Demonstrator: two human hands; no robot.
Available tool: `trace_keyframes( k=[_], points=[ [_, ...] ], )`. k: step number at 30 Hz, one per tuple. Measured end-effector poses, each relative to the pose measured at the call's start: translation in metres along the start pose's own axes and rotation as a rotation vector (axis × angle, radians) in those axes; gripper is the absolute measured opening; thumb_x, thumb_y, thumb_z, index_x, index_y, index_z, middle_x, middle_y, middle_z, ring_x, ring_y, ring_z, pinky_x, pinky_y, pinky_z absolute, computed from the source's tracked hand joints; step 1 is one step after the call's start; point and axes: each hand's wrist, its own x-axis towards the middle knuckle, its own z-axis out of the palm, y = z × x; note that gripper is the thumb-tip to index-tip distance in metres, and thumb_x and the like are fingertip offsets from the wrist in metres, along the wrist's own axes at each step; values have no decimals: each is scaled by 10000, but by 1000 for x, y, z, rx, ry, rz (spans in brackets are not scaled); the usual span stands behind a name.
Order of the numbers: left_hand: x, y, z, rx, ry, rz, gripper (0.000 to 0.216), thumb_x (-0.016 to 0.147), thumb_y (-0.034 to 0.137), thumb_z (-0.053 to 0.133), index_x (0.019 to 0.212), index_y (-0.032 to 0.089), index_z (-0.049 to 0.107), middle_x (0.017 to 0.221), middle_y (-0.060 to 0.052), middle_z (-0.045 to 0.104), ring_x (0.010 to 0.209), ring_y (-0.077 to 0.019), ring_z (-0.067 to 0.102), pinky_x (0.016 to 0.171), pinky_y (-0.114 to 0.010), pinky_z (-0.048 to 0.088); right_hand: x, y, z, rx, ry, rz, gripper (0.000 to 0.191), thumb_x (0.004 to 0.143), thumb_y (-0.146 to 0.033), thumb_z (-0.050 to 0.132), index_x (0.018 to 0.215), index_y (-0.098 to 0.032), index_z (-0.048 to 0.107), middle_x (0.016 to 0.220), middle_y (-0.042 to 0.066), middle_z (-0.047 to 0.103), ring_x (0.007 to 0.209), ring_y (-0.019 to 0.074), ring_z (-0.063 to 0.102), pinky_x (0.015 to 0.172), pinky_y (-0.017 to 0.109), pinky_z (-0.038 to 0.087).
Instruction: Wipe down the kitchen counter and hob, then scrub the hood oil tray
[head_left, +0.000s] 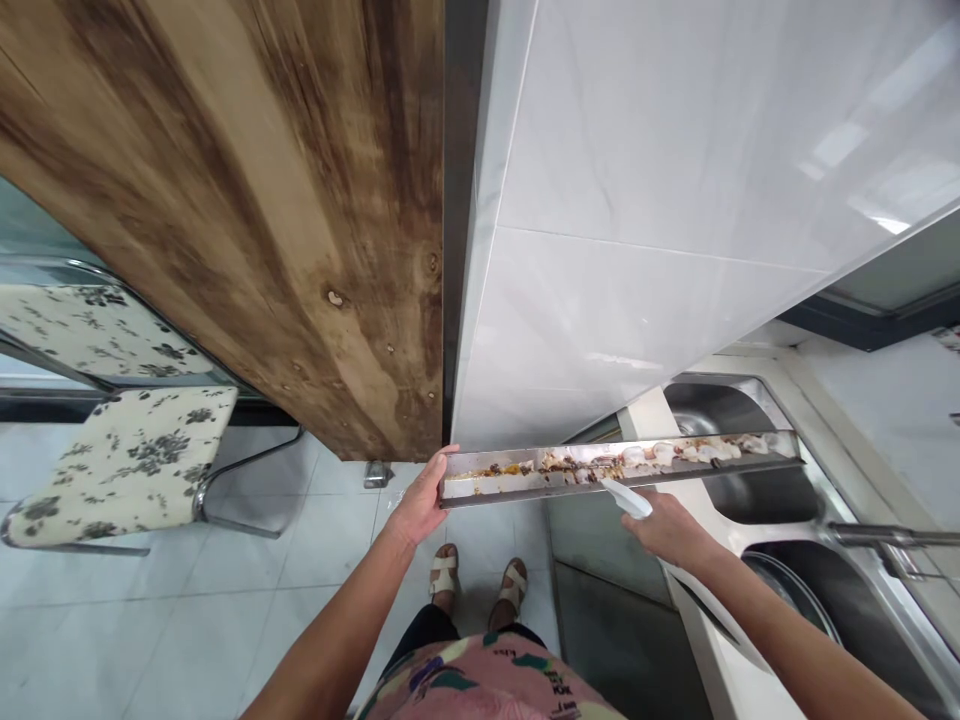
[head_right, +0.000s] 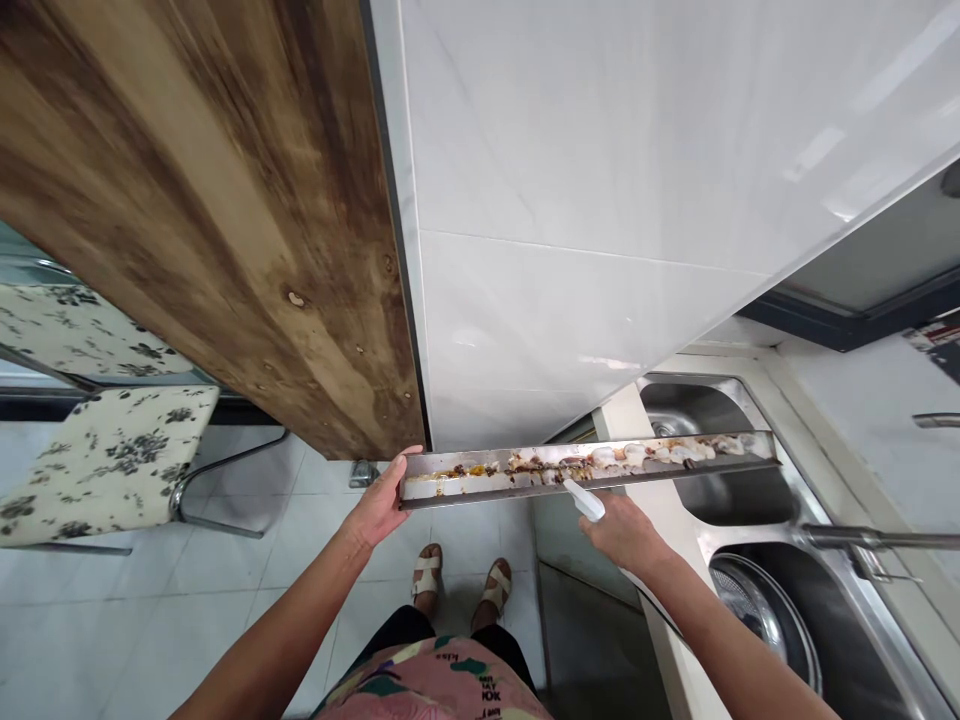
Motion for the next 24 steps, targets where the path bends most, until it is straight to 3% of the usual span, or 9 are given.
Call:
trace_keyframes(
  k=[6,17,24],
  points=[
    [-1,-1,4,-3,-8,7,483,825,549,744,1204,266,648,986,-16,749,848,-180,705,746,-287,533,-5,-15,2,78,-51,-46,221,847,-221,558,1027,-192,684,844,48,706,734,194,658,645,266,397],
    [0,-2,9,-1,-38,3,534,785,538,785,1218,264,632,981,-25,744,821,-188,697,726,-295,519,-15,-134,37,38,-154,-263,129,817,-246,611,930,-197,648,923,64,722,854,197,662,690,262,358],
    [0,2,11,-2,-69,-6,519,790,520,787,1208,256,629,965,-24,727,761,-161,674,672,-266,494,-18,-175,53,45,-168,-338,179,830,-255,596,986,-198,665,1037,72,730,953,218,666,725,271,371]
  ],
)
